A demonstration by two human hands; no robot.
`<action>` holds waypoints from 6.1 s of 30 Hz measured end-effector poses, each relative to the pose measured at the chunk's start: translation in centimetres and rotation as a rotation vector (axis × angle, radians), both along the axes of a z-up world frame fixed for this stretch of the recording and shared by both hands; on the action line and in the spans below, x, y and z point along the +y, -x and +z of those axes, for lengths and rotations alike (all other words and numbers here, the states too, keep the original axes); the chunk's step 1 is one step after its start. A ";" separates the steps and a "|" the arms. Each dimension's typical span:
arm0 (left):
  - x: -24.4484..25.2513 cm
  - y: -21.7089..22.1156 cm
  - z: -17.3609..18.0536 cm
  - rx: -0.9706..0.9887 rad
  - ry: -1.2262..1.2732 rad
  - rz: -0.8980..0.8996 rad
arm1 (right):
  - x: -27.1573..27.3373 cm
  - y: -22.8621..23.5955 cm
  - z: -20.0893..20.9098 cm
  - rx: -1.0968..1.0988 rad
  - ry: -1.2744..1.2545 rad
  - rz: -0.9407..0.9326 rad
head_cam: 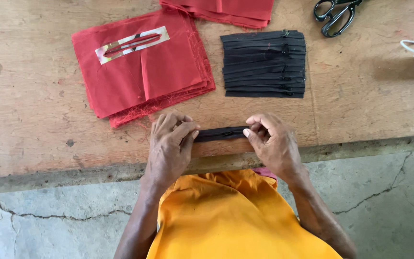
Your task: The person aligns a black zipper onto a red fabric pouch, folds the fabric edges over the zipper tape, and secures the placement with pins. They repeat this process for multiple pouches, handling the fabric and zippers by hand.
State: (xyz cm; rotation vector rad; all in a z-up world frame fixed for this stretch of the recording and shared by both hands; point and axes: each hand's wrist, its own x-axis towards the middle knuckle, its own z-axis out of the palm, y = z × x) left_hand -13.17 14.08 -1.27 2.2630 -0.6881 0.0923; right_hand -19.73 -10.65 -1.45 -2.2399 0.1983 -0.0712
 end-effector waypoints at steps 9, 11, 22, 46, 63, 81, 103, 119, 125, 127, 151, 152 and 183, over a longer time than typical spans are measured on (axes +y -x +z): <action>-4.4 0.3 -0.2 -0.012 0.101 -0.155 | -0.2 -0.2 0.3 -0.001 0.062 -0.026; -4.8 0.0 0.0 -0.006 0.077 -0.171 | -0.5 -0.2 0.0 -0.008 0.067 -0.031; -4.8 -0.2 0.0 0.037 0.064 -0.157 | -1.6 -0.3 -0.9 -0.012 0.033 -0.012; -2.3 -1.2 0.6 0.100 0.149 -0.174 | -1.9 -0.2 0.0 0.004 -0.078 0.014; -1.2 -5.8 0.0 -0.120 0.239 0.155 | 0.0 -5.9 -0.2 0.019 -0.555 0.099; -1.0 -10.8 -0.5 -0.174 0.067 -0.019 | 5.5 -15.7 1.9 0.146 -0.607 0.074; 1.6 -13.5 -2.6 0.395 0.794 0.646 | 7.3 -19.4 -0.9 0.083 -0.610 0.308; 7.0 -12.0 2.3 0.259 1.691 0.291 | 9.0 -18.2 3.2 0.028 -0.126 0.662; 6.0 -11.0 0.3 0.363 1.934 0.175 | 9.8 -15.8 5.4 -0.091 -1.046 0.642; 6.1 -10.9 -0.1 0.533 2.182 0.032 | 9.8 -15.7 5.9 -0.155 -1.090 0.372; 1.2 -8.6 7.3 0.072 0.752 0.019 | -2.6 -8.6 6.5 -0.397 -0.652 0.005; 0.8 -8.5 6.7 0.105 0.752 0.024 | -2.7 -8.2 6.7 -0.394 -0.654 0.000; 3.5 3.1 1.4 0.163 0.245 0.080 | -2.7 4.7 -1.6 -0.192 -0.169 0.049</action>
